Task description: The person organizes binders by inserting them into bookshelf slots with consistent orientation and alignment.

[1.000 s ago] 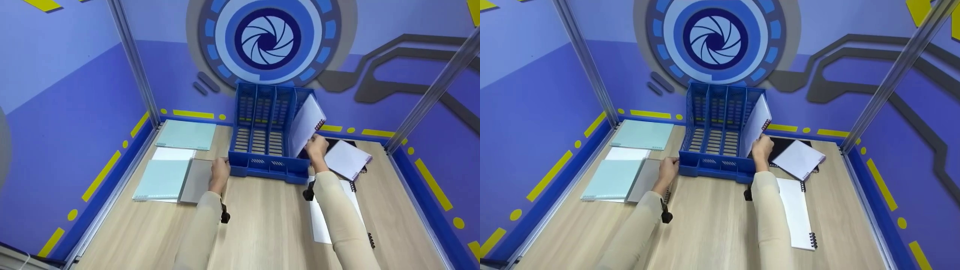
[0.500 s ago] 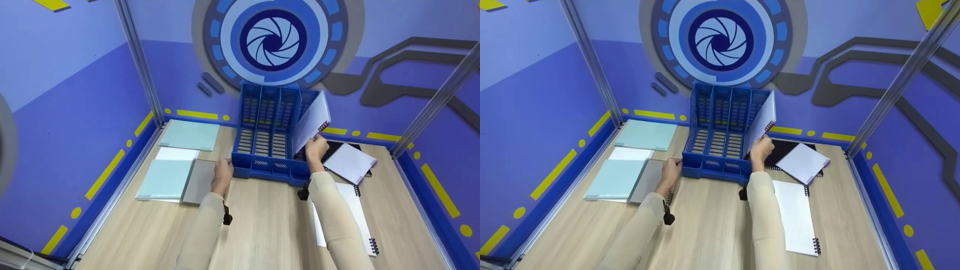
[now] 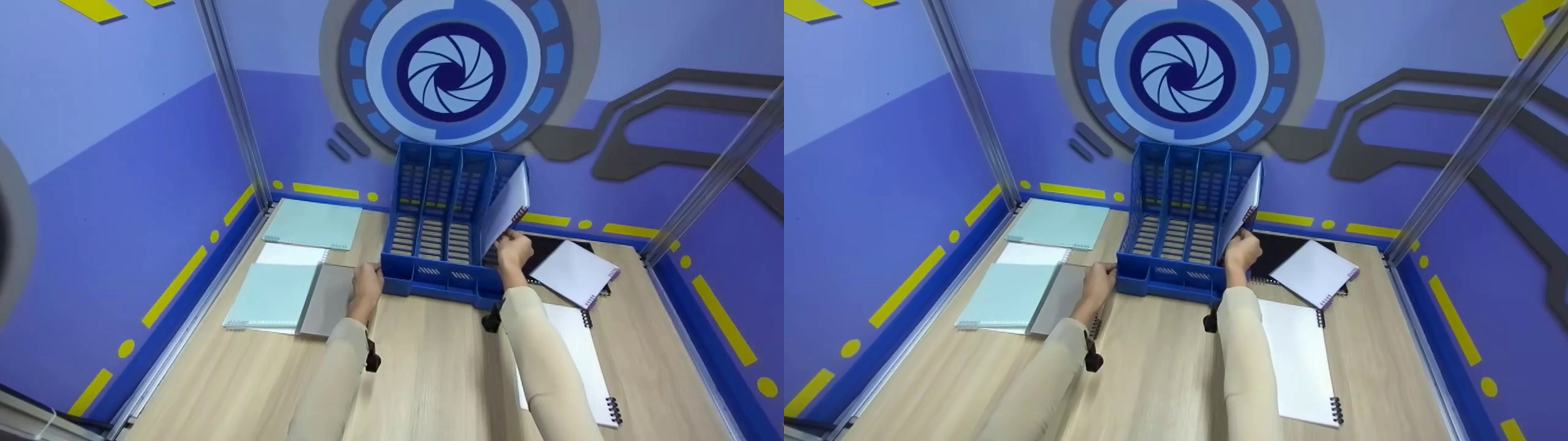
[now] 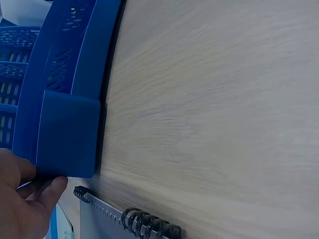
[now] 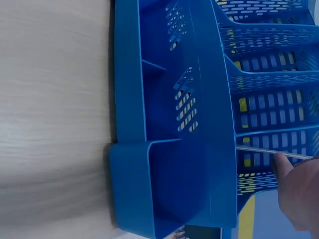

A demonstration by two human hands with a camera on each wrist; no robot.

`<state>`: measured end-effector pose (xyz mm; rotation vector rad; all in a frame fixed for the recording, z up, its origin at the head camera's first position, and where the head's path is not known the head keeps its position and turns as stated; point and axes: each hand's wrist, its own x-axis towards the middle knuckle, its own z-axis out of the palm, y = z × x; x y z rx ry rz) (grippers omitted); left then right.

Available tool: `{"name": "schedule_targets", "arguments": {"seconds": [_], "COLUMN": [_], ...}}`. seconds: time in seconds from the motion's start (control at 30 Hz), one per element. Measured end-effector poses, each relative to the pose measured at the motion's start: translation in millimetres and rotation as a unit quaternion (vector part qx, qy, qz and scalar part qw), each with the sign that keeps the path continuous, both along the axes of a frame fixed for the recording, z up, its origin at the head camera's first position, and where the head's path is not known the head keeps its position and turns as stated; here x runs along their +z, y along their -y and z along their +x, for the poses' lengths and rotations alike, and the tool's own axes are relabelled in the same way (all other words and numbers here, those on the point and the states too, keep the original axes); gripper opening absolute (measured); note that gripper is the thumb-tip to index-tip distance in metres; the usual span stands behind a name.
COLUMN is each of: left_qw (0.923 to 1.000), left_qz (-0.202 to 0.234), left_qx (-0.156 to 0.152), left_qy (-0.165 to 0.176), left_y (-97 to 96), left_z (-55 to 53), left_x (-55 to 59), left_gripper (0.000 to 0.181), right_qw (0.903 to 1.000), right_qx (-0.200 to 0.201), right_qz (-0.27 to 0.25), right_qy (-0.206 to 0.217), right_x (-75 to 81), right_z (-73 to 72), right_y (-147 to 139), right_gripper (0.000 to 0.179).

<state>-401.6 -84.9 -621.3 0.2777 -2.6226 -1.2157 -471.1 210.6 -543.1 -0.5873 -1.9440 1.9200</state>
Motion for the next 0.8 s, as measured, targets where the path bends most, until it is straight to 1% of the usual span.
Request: {"name": "schedule_targets", "arguments": {"seconds": [0.13, 0.2, 0.3, 0.43, 0.57, 0.67, 0.8], "left_qw": [1.0, 0.9999, 0.9998, 0.9999, 0.9998, 0.9998, 0.9999], "left_qz": [0.005, 0.012, 0.013, 0.011, 0.013, 0.011, 0.003], "left_qx": [0.003, 0.002, 0.002, 0.006, 0.004, 0.001, -0.005], "left_qy": [0.006, 0.011, 0.014, 0.01, 0.016, 0.019, 0.014], "left_y": [0.2, 0.4, 0.5, -0.5, -0.8, 0.0, 0.9], "left_z": [0.9, 0.9, 0.8, -0.3, 0.6, 1.2, 1.4], "left_x": [0.5, 0.6, -1.3, -1.7, -1.8, -2.1, -1.5], "left_gripper": [0.02, 0.022, 0.024, 0.022, 0.022, 0.023, 0.022], "right_qw": [0.9994, 0.9983, 0.9965, 0.9954, 0.995, 0.9958, 0.9936], "right_qx": [0.011, 0.015, 0.026, 0.044, 0.054, 0.077, 0.112], "right_qz": [0.024, 0.046, 0.066, 0.075, 0.079, 0.047, -0.005], "right_qy": [0.022, 0.033, 0.043, 0.041, 0.032, 0.018, 0.006], "right_x": [0.5, 1.1, 0.9, 0.7, -2.3, -4.6, -7.2], "right_z": [0.5, 1.6, 4.8, 8.2, 13.7, 20.9, 35.9], "right_y": [-3.5, -5.4, -8.3, -12.8, -17.4, -22.3, -34.1], "right_gripper": [0.034, 0.036, 0.038, 0.037, 0.036, 0.041, 0.046]}}
